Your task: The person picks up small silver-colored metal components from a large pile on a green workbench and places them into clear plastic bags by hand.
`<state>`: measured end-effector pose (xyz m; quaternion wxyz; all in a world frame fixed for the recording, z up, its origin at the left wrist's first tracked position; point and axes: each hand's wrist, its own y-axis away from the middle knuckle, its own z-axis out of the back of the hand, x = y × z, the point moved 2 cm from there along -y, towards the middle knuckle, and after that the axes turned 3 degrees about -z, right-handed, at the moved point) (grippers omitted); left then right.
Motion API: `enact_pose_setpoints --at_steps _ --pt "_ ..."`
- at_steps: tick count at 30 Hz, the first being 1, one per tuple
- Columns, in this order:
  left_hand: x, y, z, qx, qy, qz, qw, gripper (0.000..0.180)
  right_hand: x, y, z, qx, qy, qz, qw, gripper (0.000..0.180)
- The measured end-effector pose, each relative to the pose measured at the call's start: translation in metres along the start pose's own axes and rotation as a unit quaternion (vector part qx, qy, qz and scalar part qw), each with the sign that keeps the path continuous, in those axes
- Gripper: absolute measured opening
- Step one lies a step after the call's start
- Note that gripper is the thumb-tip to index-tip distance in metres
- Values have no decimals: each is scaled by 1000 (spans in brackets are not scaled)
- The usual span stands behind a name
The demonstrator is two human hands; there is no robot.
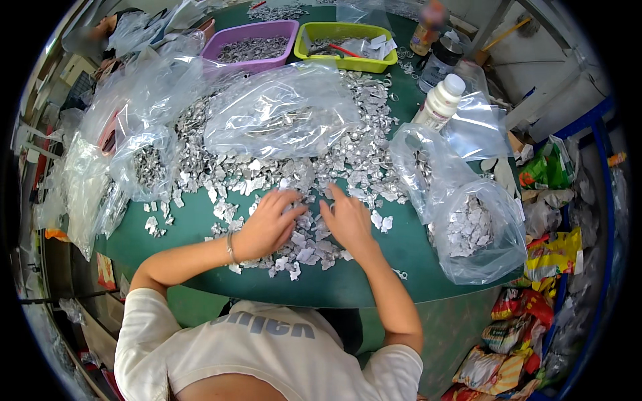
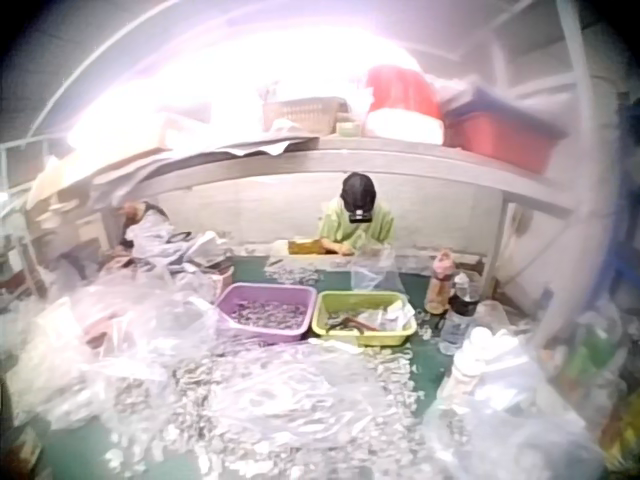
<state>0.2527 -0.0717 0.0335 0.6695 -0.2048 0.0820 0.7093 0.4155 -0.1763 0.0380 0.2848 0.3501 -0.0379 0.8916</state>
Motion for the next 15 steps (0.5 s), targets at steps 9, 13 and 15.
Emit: enact_pose_setpoints --at_steps 9,13,15 --pt "1 17 -20 16 -49 -2 999 62 7 20 -28 61 149 105 981 53" --pt "-4 38 -19 31 -59 -37 997 59 14 41 -29 94 135 157 974 46" --pt "-9 50 -10 69 -74 -40 994 59 12 42 -23 142 76 179 971 42"
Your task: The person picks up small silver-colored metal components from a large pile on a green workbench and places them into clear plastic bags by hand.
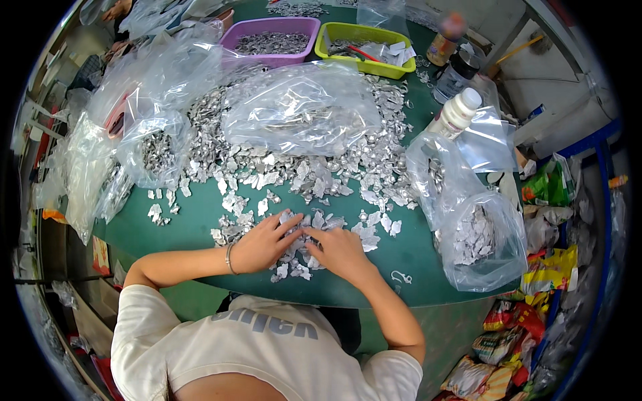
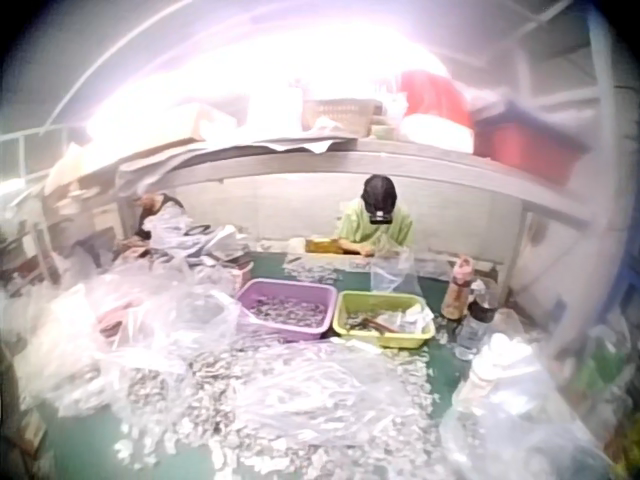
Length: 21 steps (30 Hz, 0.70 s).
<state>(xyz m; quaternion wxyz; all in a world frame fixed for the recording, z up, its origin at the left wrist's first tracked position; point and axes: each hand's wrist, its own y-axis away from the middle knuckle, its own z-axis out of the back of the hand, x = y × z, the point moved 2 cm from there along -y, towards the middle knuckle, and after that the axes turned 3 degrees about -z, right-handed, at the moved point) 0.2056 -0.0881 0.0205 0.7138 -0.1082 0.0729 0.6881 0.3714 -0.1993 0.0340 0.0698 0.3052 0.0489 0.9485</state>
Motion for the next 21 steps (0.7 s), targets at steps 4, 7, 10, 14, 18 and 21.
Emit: enact_pose_setpoints --at_steps 4,7,10,14,18,21 --pt "0 17 14 3 14 49 999 59 -4 -8 10 -108 -56 -40 992 35" --pt "3 31 7 -45 9 69 997 62 -10 -34 16 -177 21 -79 981 34" --pt "8 39 10 -44 -11 114 992 60 -27 -43 14 -178 97 -75 976 32" --pt "18 63 10 -38 -39 170 984 61 -39 -26 15 -198 109 -100 969 26" --pt "15 68 10 -72 -25 226 971 60 -29 -6 20 -220 140 -121 958 24" --pt "-2 47 16 -59 38 176 982 60 5 5 5 -166 0 -32 986 24"
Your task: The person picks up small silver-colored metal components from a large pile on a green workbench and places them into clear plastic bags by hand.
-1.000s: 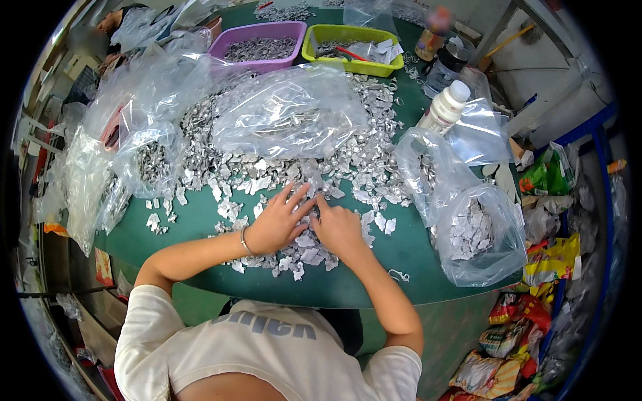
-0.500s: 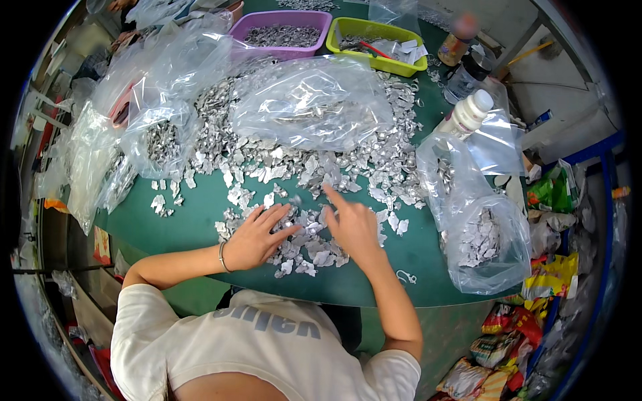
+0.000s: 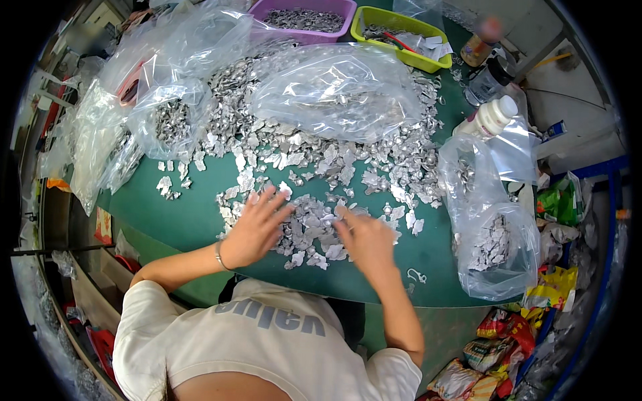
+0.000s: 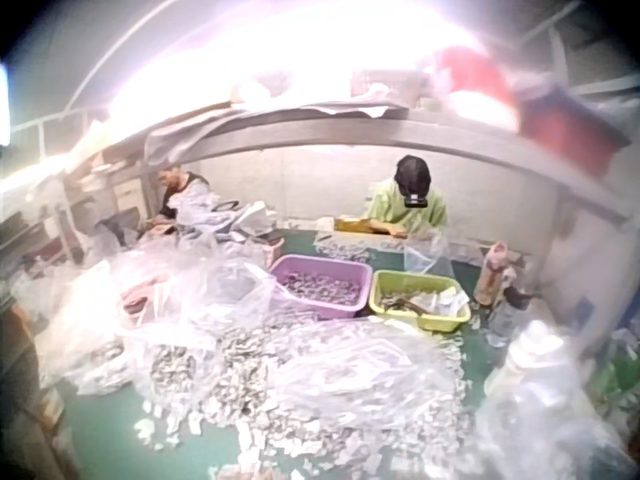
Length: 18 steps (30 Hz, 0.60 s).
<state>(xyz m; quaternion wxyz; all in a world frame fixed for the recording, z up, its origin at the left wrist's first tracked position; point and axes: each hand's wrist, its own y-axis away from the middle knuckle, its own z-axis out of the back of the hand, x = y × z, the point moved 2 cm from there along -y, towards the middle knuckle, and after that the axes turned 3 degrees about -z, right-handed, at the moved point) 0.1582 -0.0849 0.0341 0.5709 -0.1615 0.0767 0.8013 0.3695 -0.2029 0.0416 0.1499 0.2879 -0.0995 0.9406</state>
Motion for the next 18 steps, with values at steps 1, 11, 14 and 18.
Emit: enact_pose_setpoints --at_steps 1,11,14,18 --pt "-8 -5 -3 10 19 -39 999 61 10 5 -4 32 3 15 999 24" --pt "15 17 -8 -25 -66 72 995 53 -7 25 0 10 141 -64 988 27" --pt "1 27 -13 -6 -47 58 997 54 6 24 -1 14 74 -41 996 25" --pt "-7 38 -14 5 -28 4 1000 54 19 27 -13 70 59 -2 996 26"
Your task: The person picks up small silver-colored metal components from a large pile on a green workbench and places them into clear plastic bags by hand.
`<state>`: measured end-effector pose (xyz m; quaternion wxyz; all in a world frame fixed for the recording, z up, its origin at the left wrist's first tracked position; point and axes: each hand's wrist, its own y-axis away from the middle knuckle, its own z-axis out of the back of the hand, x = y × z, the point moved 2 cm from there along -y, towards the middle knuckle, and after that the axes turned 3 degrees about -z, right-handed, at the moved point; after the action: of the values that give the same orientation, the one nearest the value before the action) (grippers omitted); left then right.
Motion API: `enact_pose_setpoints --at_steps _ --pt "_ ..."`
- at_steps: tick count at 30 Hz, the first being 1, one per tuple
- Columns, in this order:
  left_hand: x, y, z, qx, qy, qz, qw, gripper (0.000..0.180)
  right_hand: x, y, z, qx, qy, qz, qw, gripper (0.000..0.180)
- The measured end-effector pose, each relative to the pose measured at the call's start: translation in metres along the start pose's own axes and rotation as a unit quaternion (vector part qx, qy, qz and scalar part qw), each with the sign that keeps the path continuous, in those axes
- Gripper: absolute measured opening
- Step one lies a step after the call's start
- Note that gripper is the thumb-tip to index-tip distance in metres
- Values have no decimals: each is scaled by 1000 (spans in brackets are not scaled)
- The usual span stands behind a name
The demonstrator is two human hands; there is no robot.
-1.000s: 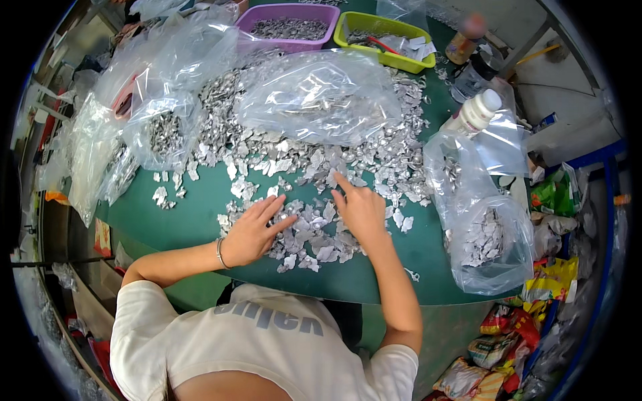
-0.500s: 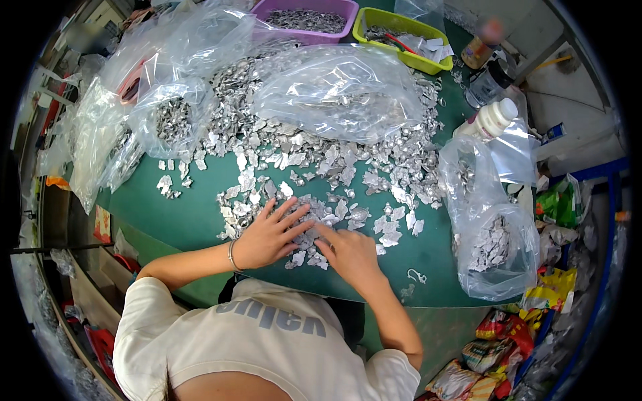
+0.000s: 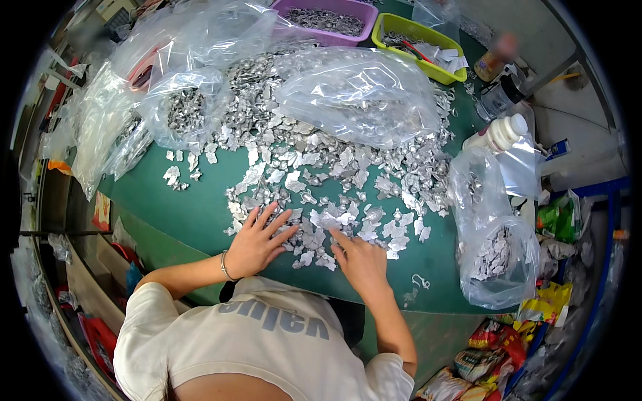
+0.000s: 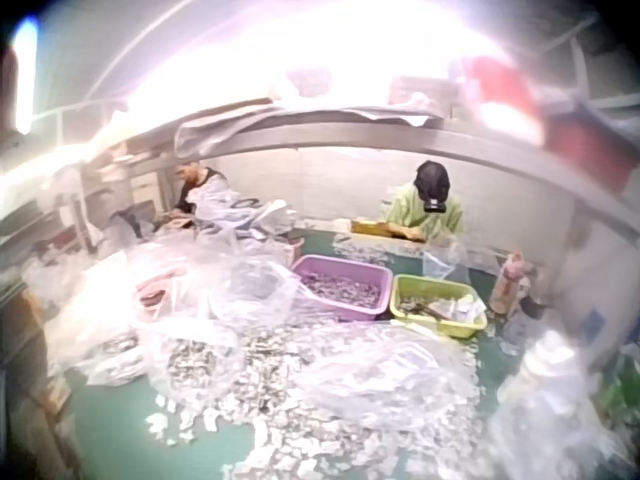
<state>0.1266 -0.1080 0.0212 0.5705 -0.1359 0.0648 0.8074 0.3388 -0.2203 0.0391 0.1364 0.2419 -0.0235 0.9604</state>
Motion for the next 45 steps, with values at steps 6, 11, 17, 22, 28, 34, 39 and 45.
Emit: enact_pose_setpoints --at_steps 6,11,17,22,28,34,39,45 --pt "22 26 1 -22 -63 88 994 55 -19 1 13 -36 41 -68 996 28" --pt "18 43 4 0 2 61 998 55 13 -10 -4 -30 -53 10 998 30" --pt "25 61 -1 -25 12 158 987 58 7 -8 -6 -41 52 -69 995 29" --pt "18 57 -4 12 13 64 998 58 14 -2 -1 -55 -18 -79 995 25" --pt "20 46 18 -160 191 122 961 46 -2 -3 -10 80 -695 -197 687 21" --pt "52 77 21 -285 101 253 919 35 12 -5 -18 41 -867 -298 397 25" --pt "67 66 22 -231 58 220 946 28 18 -6 -24 139 -818 -204 519 26" --pt "78 61 20 -306 403 243 827 14 -1 0 -8 52 -857 -237 454 25"
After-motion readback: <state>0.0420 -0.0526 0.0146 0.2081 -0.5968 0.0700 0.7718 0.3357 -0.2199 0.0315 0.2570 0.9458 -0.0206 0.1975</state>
